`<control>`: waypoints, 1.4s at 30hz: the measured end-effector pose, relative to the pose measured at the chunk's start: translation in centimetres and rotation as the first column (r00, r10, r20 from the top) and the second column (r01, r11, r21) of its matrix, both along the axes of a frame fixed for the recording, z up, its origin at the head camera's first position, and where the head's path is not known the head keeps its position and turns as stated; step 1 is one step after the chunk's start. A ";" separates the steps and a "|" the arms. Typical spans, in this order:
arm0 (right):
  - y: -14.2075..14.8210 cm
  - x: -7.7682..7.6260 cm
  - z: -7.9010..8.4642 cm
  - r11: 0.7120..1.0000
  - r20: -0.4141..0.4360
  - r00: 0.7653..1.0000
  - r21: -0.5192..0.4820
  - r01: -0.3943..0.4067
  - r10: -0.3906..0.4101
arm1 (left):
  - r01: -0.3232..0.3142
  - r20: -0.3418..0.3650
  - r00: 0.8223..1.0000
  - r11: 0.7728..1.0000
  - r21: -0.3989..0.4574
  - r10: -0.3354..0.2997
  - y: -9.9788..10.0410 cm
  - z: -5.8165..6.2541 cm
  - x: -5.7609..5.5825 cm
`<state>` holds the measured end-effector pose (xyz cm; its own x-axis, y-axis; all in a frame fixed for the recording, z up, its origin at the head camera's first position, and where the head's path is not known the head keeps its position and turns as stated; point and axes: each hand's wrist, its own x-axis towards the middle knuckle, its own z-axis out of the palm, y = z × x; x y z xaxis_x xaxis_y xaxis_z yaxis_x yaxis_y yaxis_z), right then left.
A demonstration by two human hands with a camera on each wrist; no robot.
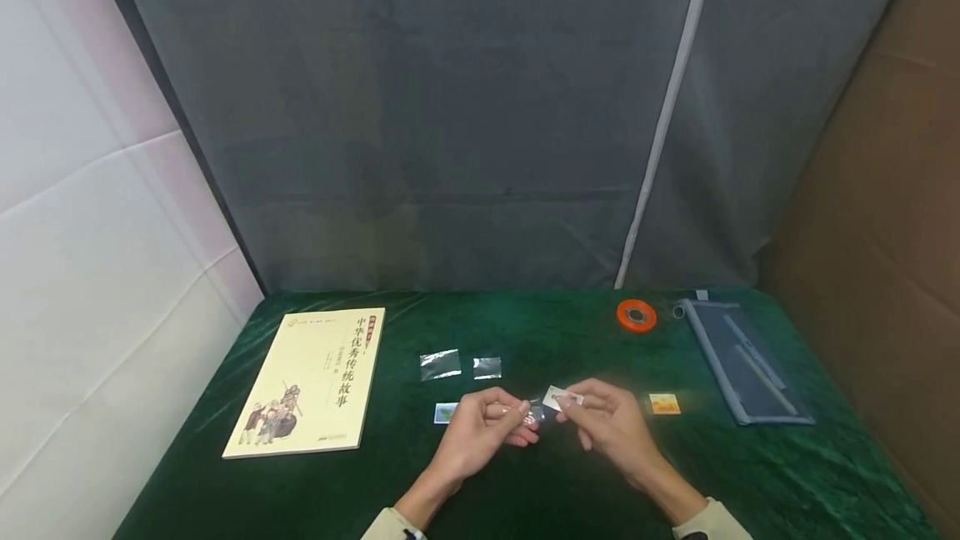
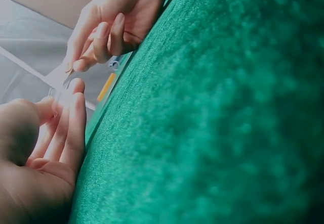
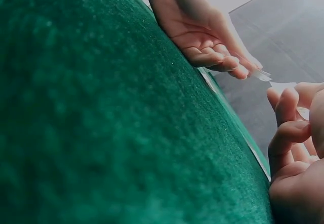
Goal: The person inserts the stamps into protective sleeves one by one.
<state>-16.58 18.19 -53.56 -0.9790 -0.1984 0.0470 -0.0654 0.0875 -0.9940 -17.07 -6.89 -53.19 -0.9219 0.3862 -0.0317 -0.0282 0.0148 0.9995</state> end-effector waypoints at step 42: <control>0.1 0.0 0.2 0.989 0.041 0.992 0.083 -0.122 0.119 | -0.006 0.040 0.999 1.000 0.024 0.005 -0.2 0.5 0.1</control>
